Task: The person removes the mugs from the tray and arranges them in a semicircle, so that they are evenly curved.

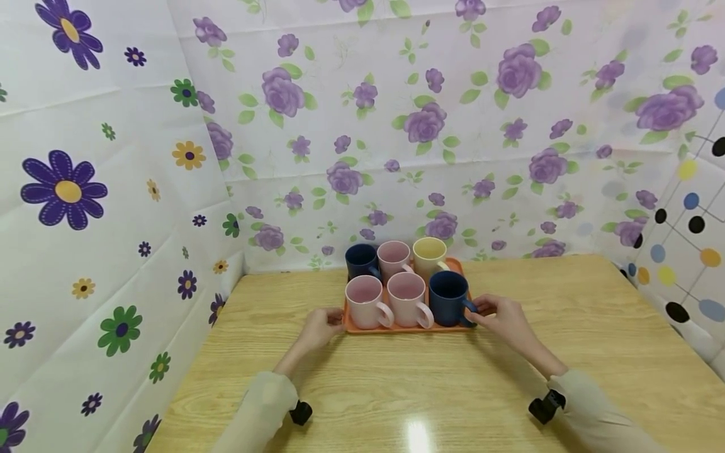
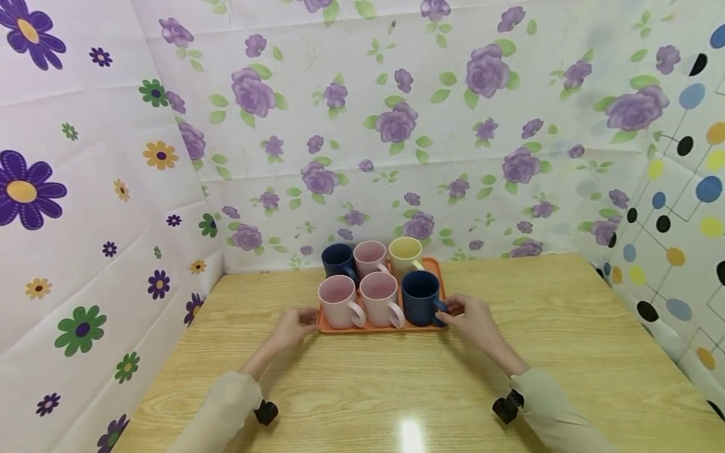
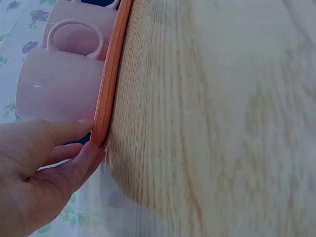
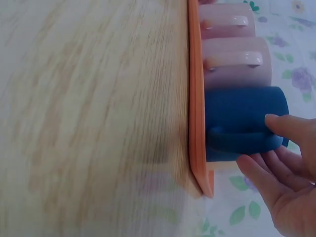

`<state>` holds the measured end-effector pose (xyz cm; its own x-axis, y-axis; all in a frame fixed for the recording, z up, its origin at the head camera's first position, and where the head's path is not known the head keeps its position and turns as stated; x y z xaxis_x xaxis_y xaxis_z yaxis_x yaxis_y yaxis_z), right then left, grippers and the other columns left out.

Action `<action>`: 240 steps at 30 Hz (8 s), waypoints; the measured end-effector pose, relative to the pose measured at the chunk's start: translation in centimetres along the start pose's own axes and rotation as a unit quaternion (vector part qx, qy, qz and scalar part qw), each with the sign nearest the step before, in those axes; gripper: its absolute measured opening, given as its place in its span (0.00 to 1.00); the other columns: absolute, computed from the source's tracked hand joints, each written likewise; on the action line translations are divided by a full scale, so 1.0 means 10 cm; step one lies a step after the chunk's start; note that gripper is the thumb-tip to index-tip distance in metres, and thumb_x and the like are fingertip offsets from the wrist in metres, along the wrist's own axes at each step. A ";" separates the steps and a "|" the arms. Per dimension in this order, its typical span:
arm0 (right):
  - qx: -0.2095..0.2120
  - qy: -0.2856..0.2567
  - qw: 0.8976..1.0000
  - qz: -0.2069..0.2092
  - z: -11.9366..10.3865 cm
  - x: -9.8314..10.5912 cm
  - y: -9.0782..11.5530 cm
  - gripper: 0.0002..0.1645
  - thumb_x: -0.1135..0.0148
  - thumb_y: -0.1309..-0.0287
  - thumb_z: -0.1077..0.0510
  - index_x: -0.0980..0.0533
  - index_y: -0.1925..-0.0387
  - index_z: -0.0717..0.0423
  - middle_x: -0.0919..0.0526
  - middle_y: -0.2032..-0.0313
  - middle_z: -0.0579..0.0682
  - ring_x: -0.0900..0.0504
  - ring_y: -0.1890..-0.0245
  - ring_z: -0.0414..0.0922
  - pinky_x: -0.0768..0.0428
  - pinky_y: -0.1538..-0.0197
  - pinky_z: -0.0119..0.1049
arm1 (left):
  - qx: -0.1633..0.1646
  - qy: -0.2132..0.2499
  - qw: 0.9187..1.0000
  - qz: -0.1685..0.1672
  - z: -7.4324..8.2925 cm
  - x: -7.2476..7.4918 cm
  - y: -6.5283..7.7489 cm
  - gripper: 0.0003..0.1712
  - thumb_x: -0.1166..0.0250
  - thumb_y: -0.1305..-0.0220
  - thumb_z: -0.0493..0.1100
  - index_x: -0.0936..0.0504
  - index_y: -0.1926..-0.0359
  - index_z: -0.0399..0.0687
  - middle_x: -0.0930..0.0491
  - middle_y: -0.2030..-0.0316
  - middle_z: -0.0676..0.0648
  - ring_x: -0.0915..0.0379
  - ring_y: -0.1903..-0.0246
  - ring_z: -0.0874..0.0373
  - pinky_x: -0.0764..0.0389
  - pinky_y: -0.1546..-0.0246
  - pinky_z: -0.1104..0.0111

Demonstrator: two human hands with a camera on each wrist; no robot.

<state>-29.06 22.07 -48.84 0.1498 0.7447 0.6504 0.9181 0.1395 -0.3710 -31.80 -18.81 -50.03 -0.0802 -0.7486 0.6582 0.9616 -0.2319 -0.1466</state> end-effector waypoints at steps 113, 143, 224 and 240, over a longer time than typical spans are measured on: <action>0.180 -0.244 0.926 -0.223 -1.41 -0.68 0.69 0.07 0.32 0.44 0.61 0.21 0.64 0.48 0.17 0.70 0.46 0.21 0.68 0.29 0.16 0.76 0.30 | 0.072 0.053 0.996 -0.008 -0.03 -0.01 -0.05 0.27 0.30 0.50 0.26 0.22 0.46 0.27 0.16 0.58 0.34 0.18 0.61 0.50 0.16 0.63 0.70; 0.213 -0.261 0.887 -0.317 -1.72 -1.23 0.95 0.07 0.35 0.41 0.62 0.21 0.60 0.52 0.15 0.65 0.51 0.22 0.64 0.27 0.17 0.71 0.22 | 0.051 0.036 0.998 -0.022 0.00 -0.03 -0.04 0.26 0.32 0.48 0.25 0.22 0.46 0.27 0.16 0.58 0.34 0.18 0.61 0.49 0.18 0.70 0.73; -0.016 -0.077 0.993 0.085 -0.67 -0.82 -0.02 0.05 0.28 0.49 0.62 0.16 0.68 0.57 0.13 0.73 0.49 0.16 0.71 0.41 0.21 0.67 0.28 | 0.041 0.045 0.998 -0.012 0.02 -0.02 -0.05 0.27 0.32 0.49 0.25 0.25 0.45 0.23 0.17 0.58 0.31 0.18 0.61 0.47 0.15 0.63 0.67; -0.054 -0.092 0.990 0.090 -0.67 -0.71 0.05 0.10 0.28 0.49 0.63 0.14 0.63 0.56 0.13 0.73 0.49 0.17 0.69 0.41 0.22 0.65 0.27 | 0.049 0.053 0.997 -0.004 0.00 -0.04 -0.03 0.27 0.31 0.50 0.24 0.24 0.46 0.23 0.17 0.58 0.32 0.18 0.60 0.47 0.15 0.62 0.66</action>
<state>-27.21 12.48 -49.25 0.2543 0.8585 0.4452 0.9179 -0.0692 -0.3908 -32.08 -18.44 -50.29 -0.1099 -0.8094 0.5769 0.9815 -0.1798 -0.0653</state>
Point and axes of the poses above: each hand's wrist, its own y-axis away from the middle knuckle, its own x-axis out of the back of the hand, z = x × y, the point moved 1 cm from there along -y, towards the middle knuckle
